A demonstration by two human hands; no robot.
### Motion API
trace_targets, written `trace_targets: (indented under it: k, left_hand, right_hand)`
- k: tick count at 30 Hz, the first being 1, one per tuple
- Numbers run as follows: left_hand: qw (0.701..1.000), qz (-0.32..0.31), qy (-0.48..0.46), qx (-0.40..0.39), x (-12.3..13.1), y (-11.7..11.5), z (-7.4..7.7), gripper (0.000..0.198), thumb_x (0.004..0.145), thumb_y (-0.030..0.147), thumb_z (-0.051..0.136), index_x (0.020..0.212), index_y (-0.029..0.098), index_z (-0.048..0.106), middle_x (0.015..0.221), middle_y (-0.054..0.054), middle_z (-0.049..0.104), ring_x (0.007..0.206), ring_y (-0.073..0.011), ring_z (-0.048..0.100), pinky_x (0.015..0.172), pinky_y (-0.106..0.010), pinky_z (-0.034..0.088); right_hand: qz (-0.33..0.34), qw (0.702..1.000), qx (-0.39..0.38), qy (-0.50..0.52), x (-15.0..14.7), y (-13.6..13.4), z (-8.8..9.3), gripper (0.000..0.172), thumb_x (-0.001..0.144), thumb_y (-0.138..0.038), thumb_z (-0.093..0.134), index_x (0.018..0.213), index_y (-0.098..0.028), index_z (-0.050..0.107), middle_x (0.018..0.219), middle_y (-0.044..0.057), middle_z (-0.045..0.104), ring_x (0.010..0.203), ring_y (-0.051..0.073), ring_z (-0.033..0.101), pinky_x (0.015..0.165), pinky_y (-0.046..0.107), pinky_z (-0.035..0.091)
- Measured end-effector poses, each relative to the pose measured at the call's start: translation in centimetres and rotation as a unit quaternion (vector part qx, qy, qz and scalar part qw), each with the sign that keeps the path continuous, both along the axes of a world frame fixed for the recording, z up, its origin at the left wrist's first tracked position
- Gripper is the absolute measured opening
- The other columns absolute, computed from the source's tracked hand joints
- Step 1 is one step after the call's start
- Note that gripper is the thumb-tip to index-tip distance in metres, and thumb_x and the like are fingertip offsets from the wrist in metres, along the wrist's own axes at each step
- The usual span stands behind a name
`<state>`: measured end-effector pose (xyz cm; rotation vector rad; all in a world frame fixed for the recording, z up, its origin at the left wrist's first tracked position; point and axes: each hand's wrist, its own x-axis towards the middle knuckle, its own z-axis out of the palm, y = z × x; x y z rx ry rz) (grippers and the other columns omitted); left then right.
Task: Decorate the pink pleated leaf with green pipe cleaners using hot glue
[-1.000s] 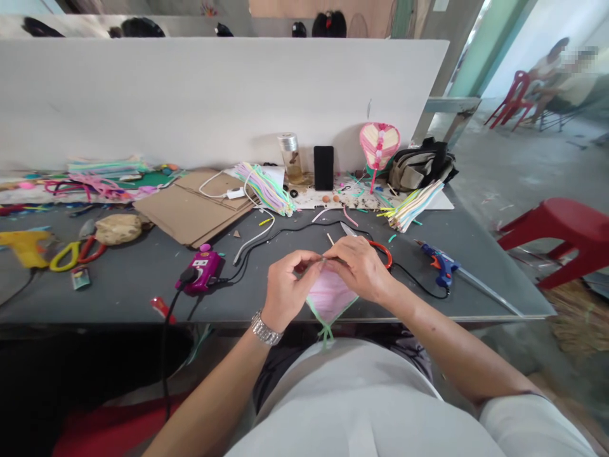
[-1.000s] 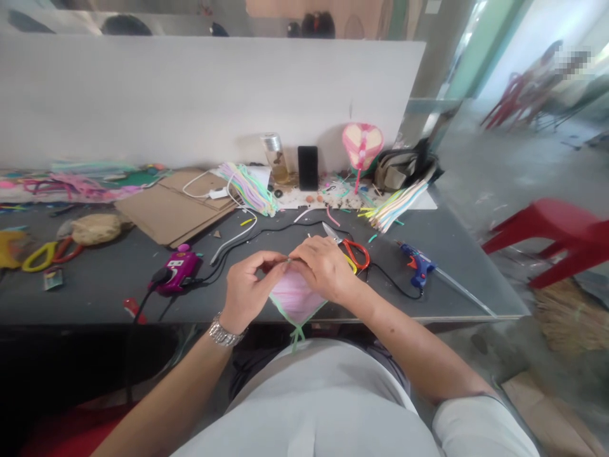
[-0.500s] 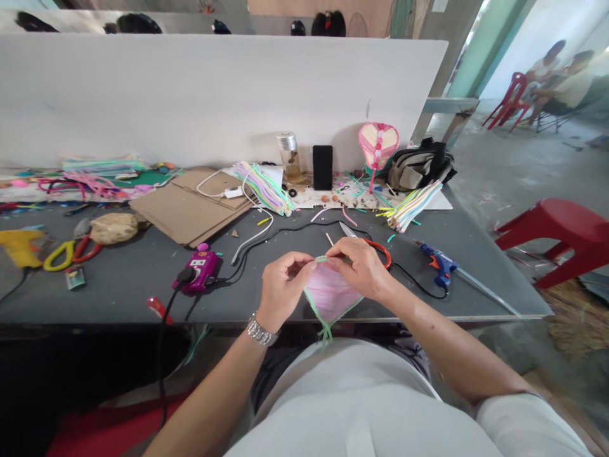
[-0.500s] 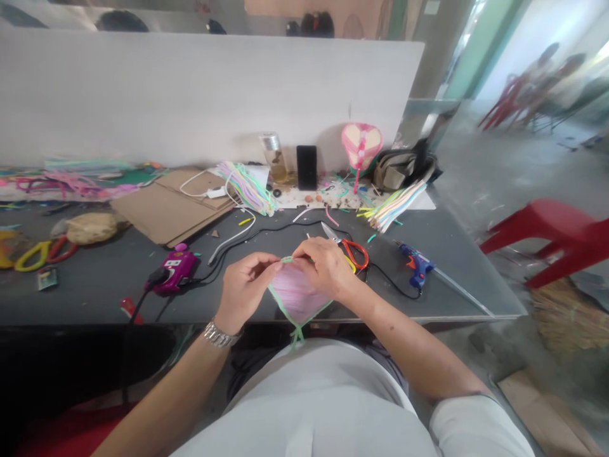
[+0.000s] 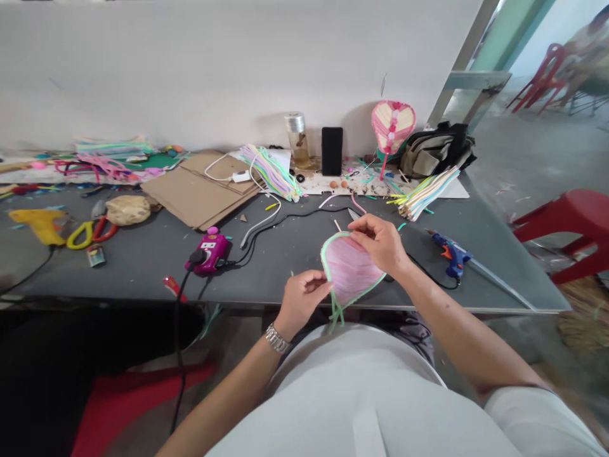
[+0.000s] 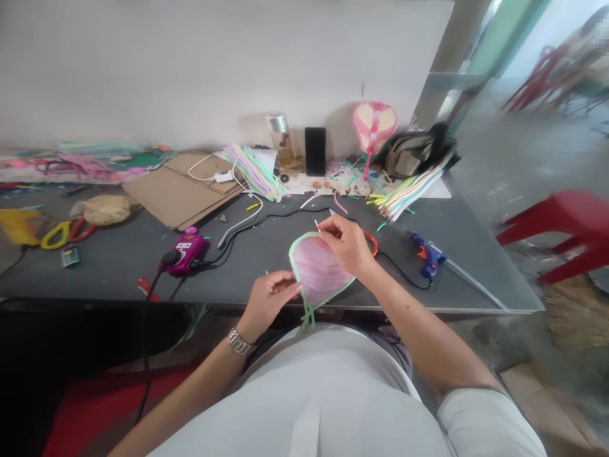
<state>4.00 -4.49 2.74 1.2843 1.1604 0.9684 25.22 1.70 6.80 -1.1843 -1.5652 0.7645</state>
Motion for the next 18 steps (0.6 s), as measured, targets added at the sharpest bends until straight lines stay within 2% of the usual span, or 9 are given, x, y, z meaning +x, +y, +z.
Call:
trace_targets:
  k: [6, 11, 18]
  left_hand:
    - [0.999, 0.019, 0.022, -0.018, 0.2, 0.0, -0.4, 0.023, 0.07, 0.038, 0.077, 0.073, 0.017, 0.068, 0.062, 0.0, 0.069, 0.057, -0.015, 0.066, 0.056, -0.025, 0.056]
    - [1.0, 0.007, 0.028, 0.01, 0.1, 0.4, 0.1, 0.023, 0.074, 0.038, 0.075, 0.075, 0.017, 0.067, 0.062, 0.001, 0.067, 0.057, -0.0132, 0.064, 0.056, -0.023, 0.054]
    - [0.996, 0.035, 0.061, 0.049, 0.1, 0.9, -0.1, 0.023, 0.076, 0.038, 0.073, 0.07, 0.018, 0.064, 0.058, 0.001, 0.065, 0.053, -0.0122, 0.06, 0.053, -0.022, 0.049]
  right_hand:
    - [-0.011, 1.0, -0.016, 0.007, 0.1, 0.0, -0.1, 0.011, 0.079, -0.029, 0.07, 0.082, -0.019, 0.07, 0.073, 0.0, 0.07, 0.065, 0.014, 0.059, 0.06, 0.029, 0.046]
    - [-0.017, 1.0, -0.013, 0.005, 0.1, 0.1, 0.0, 0.01, 0.079, -0.029, 0.07, 0.082, -0.019, 0.071, 0.073, 0.0, 0.071, 0.065, 0.014, 0.06, 0.062, 0.03, 0.047]
    - [-0.021, 1.0, -0.001, 0.007, -0.4, -0.5, 0.8, 0.008, 0.08, -0.027, 0.069, 0.08, -0.02, 0.071, 0.071, 0.0, 0.07, 0.062, 0.013, 0.056, 0.062, 0.029, 0.047]
